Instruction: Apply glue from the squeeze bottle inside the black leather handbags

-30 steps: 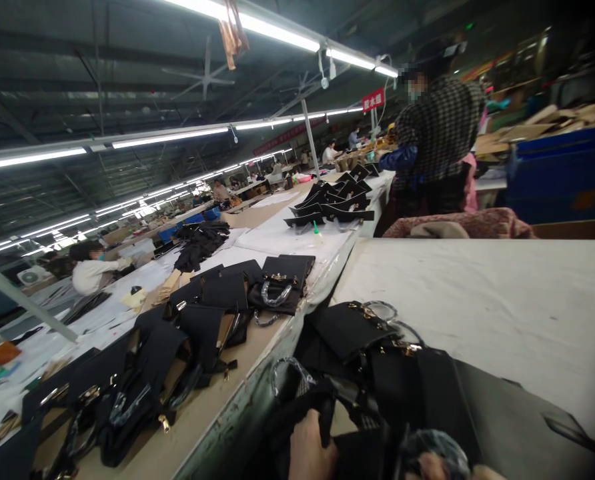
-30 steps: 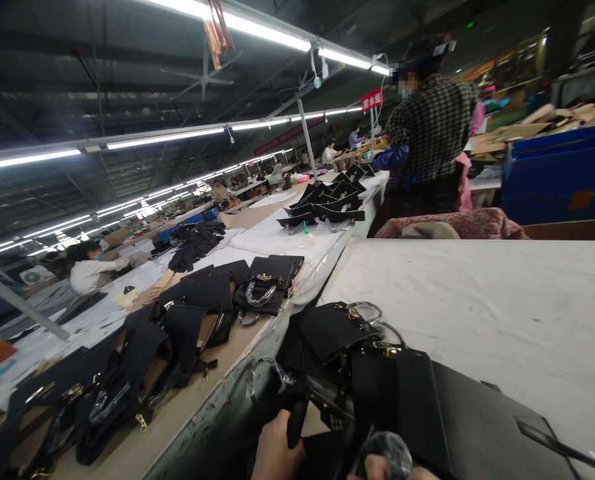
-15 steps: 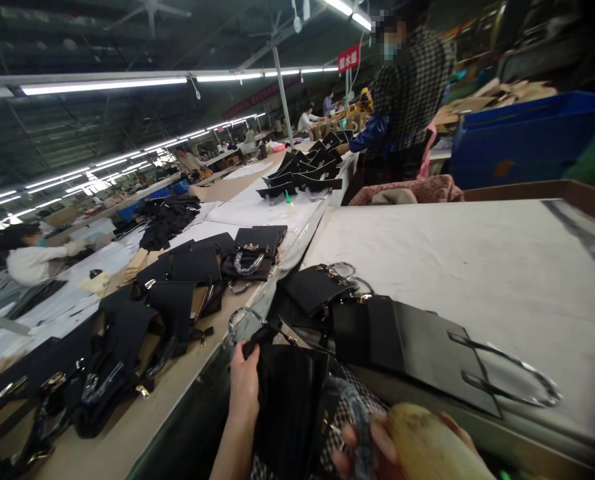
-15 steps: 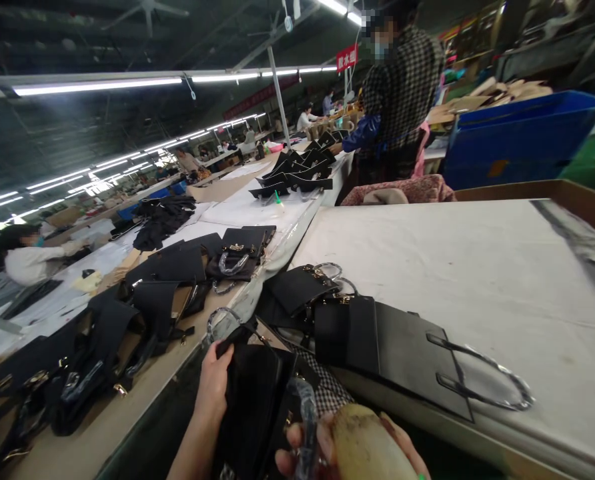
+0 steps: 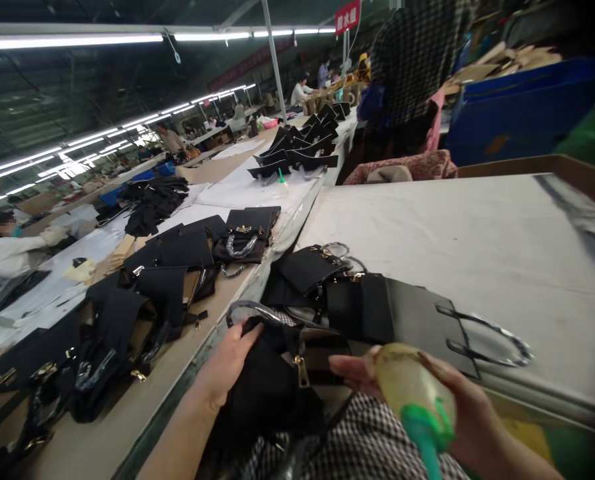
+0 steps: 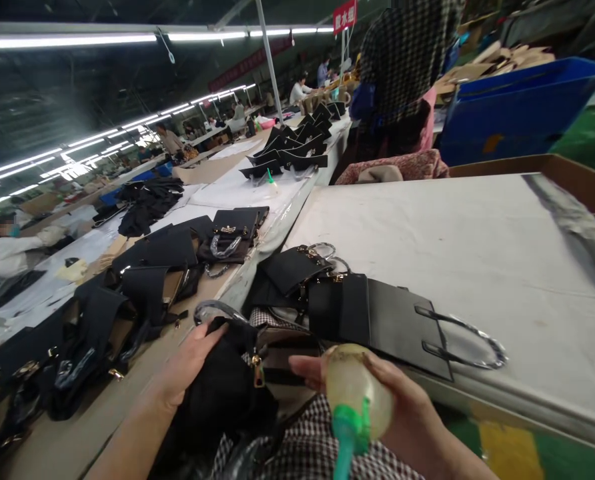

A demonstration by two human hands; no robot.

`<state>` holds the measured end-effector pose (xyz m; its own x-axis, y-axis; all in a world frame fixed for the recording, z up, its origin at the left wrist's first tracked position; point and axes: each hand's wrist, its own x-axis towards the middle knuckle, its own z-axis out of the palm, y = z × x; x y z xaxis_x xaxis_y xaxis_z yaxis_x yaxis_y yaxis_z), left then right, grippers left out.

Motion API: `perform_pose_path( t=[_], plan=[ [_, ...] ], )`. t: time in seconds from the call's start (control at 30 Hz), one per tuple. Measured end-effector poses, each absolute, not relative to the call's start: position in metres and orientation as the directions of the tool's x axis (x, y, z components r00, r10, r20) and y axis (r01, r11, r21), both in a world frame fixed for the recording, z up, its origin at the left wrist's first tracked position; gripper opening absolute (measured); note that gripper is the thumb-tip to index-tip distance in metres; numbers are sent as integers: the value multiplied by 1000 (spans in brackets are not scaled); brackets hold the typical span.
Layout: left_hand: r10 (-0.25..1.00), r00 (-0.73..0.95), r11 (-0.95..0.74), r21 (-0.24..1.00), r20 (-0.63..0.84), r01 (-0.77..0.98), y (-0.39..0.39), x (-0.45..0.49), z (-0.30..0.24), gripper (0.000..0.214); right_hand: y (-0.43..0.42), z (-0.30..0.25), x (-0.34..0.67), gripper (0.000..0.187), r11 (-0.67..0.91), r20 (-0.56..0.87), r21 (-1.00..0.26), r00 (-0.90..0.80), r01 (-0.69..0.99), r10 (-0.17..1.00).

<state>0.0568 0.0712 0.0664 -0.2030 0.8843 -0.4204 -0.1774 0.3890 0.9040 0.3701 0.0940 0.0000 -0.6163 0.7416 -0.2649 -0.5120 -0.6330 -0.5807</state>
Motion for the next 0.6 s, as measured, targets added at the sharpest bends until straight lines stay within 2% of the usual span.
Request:
perform_pose_path(
  t=[0.13,0.23,0.33,0.4,0.5,0.6],
  plan=[
    [874,-230,399,903,-427,-160,74,80,32,44,98,-13,355,49,-758,-211,-515,-798,-400,565],
    [912,-251,337,941,-323,12,84,88,17,46,105,-19,348,48,-747,-224,-521,-779,-412,586],
    [959,-115,273,955,-261,115,92,89,10,52,112,-16,340,49,-686,-174,-562,-745,-462,644],
    [958,31,281,956,-285,85,90,89,9,60,111,-14,336,47,-678,-177,-535,-718,-504,674],
    [892,238,410,910,-385,-66,75,89,8,75,103,-15,334,43,-706,-242,-449,-687,-547,686],
    [840,353,491,854,-412,-172,56,93,5,89,93,-17,335,39,-722,-294,-388,-665,-573,686]
  ],
)
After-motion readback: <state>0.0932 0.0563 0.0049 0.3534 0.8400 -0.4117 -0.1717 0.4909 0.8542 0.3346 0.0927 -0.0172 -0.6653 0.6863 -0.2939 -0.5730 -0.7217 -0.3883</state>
